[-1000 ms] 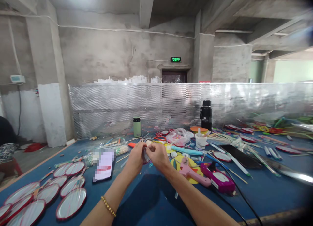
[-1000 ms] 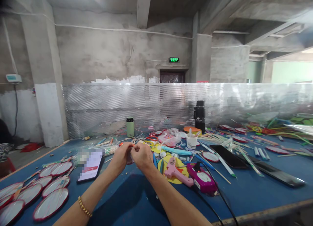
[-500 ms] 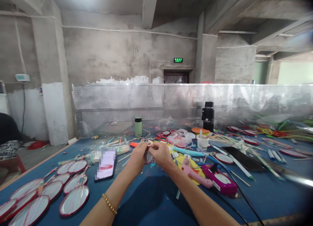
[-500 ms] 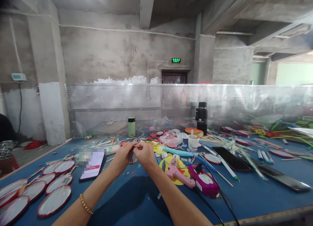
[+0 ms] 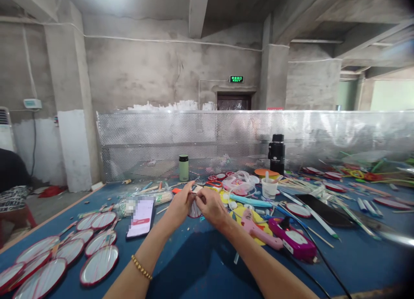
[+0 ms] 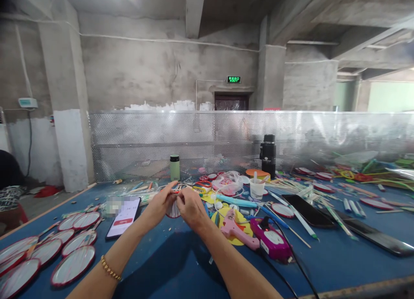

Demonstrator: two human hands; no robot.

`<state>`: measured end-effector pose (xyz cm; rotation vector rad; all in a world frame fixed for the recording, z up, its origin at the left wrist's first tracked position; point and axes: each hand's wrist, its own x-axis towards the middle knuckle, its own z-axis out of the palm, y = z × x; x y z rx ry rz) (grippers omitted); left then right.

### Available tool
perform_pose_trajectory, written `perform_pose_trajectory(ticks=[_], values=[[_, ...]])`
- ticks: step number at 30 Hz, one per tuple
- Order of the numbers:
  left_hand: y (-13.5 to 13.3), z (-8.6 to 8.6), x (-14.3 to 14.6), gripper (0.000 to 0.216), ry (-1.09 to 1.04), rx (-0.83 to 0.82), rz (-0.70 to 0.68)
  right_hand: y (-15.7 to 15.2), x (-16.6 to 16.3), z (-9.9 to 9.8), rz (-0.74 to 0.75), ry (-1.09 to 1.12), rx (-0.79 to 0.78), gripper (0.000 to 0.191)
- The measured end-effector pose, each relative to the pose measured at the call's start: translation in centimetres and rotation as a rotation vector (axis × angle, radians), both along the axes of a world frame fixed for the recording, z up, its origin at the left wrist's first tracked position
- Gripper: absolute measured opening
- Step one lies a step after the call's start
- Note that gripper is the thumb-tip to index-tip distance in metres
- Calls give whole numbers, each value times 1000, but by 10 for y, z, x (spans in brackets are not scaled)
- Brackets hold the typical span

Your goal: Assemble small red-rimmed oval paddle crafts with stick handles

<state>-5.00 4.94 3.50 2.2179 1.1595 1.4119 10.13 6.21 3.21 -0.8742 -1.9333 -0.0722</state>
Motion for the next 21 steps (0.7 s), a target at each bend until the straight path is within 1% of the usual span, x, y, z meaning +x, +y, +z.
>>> perform_pose_trajectory(ticks=[2, 4, 6, 8, 10, 13, 16, 19, 21], values=[[1, 1, -1, 38, -69, -19, 39, 4, 0, -3, -33, 25, 35, 13], [0, 3, 0, 35, -138, -100, 52, 8, 1, -6, -69, 61, 61, 14], [-3, 5, 2, 31, -186, -253, -12, 10, 3, -7, -109, 83, 61, 14], [-5, 6, 5, 19, -209, -396, -108, 12, 4, -8, -145, 86, 44, 14], [-7, 5, 9, 11, -225, -445, -160, 12, 5, -8, -154, 95, 4, 13], [-3, -1, 11, 9, -224, -409, -156, 10, 5, -5, -83, 185, -60, 12], [2, -7, 9, 9, -161, -341, -67, 9, 4, 1, 0, 325, -126, 13], [4, -9, 6, 13, -4, -163, 79, 10, 5, 6, 63, 474, -325, 11], [3, -8, 4, 17, 100, -63, 146, 10, 6, 7, 109, 537, -431, 12]])
